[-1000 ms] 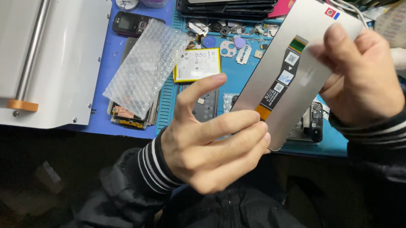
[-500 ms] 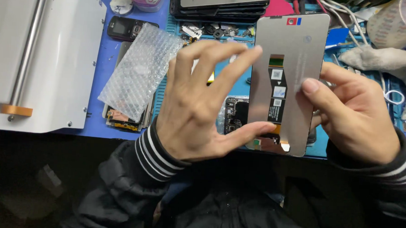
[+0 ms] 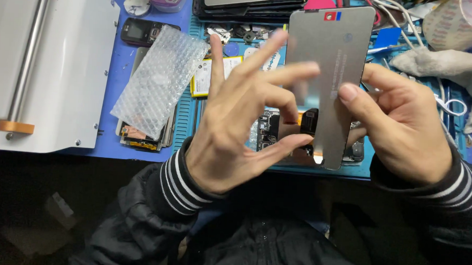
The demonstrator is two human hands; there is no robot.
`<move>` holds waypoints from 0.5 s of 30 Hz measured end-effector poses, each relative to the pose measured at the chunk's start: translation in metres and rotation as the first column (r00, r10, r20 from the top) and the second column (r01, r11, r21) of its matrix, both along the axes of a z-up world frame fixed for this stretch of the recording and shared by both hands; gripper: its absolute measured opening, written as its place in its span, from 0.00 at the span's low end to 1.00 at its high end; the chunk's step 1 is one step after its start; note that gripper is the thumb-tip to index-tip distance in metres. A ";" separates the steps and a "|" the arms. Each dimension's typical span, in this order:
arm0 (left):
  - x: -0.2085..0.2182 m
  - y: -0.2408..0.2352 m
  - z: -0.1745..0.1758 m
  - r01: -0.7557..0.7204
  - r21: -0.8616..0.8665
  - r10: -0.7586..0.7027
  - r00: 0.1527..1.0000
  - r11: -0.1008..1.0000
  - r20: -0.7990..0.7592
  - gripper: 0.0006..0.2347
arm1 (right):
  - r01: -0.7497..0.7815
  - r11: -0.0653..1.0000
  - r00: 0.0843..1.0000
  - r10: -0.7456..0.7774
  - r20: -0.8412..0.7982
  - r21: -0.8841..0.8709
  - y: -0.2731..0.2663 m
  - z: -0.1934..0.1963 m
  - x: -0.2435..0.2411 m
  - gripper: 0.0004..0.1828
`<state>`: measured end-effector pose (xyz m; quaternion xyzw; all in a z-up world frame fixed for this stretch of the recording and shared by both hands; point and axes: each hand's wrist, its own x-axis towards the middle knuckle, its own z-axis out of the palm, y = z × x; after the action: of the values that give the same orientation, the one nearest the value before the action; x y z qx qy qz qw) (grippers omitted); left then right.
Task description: Replacing the screen and battery on a mobile phone at an electronics repair workbench.
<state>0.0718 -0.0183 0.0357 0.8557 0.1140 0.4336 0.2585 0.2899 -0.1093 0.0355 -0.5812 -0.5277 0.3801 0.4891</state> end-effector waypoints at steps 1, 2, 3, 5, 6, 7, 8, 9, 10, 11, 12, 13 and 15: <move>-0.003 -0.002 0.000 0.001 0.001 -0.001 1.000 1.000 0.000 0.16 | 0.001 1.000 1.000 -0.001 0.000 0.001 0.000 0.000 0.002 0.21; -0.006 -0.003 0.001 0.126 -0.066 -0.122 0.991 0.990 0.053 0.18 | -0.004 1.000 1.000 0.004 -0.004 0.024 0.001 0.000 0.003 0.20; -0.010 -0.005 0.001 0.251 -0.125 -0.238 0.965 0.960 0.114 0.21 | -0.008 0.999 1.000 0.009 -0.008 0.046 0.002 -0.001 0.004 0.19; -0.015 -0.007 -0.013 0.263 -0.064 -0.261 0.964 0.963 0.047 0.24 | 0.004 0.999 0.997 -0.001 -0.083 0.035 0.004 -0.003 0.008 0.18; -0.018 -0.007 -0.020 0.277 0.000 -0.277 0.961 0.961 -0.021 0.28 | 0.014 1.000 0.988 -0.009 -0.156 0.027 0.006 -0.004 0.010 0.17; -0.017 -0.009 -0.020 0.281 -0.002 -0.281 0.959 0.960 -0.021 0.28 | 0.018 1.000 0.988 -0.014 -0.157 0.025 0.006 -0.002 0.010 0.17; -0.017 -0.011 -0.019 0.249 0.153 -0.241 0.968 0.956 -0.070 0.17 | 0.013 1.000 0.984 -0.010 -0.178 0.018 0.007 -0.001 0.010 0.19; -0.017 -0.014 -0.018 0.220 0.305 -0.194 0.974 0.927 -0.112 0.09 | 0.008 1.000 0.980 -0.006 -0.200 0.012 0.008 0.000 0.009 0.21; -0.017 -0.014 -0.022 0.219 0.306 -0.194 0.975 0.927 -0.112 0.09 | 0.008 1.000 0.980 -0.005 -0.200 0.012 0.008 -0.002 0.010 0.21; -0.017 -0.014 -0.025 0.186 0.384 -0.168 0.983 0.904 -0.078 0.06 | -0.002 1.000 0.972 0.001 -0.236 -0.002 0.009 -0.003 0.012 0.20; -0.018 -0.014 -0.028 0.149 0.459 -0.147 0.988 0.876 -0.042 0.04 | -0.011 1.000 0.962 0.006 -0.271 -0.016 0.010 -0.005 0.013 0.19; -0.019 -0.014 -0.025 0.149 0.460 -0.146 0.988 0.875 -0.041 0.04 | -0.011 1.000 0.963 0.007 -0.270 -0.015 0.010 -0.006 0.012 0.19; -0.022 -0.014 -0.020 0.107 0.591 -0.110 0.993 0.800 -0.031 0.03 | -0.054 0.998 0.961 0.044 -0.274 -0.031 0.012 -0.007 0.012 0.17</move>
<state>0.0496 -0.0319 0.0160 0.8976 -0.0765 0.4340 0.0041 0.3021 -0.0970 0.0286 -0.5192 -0.4620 0.4786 0.5366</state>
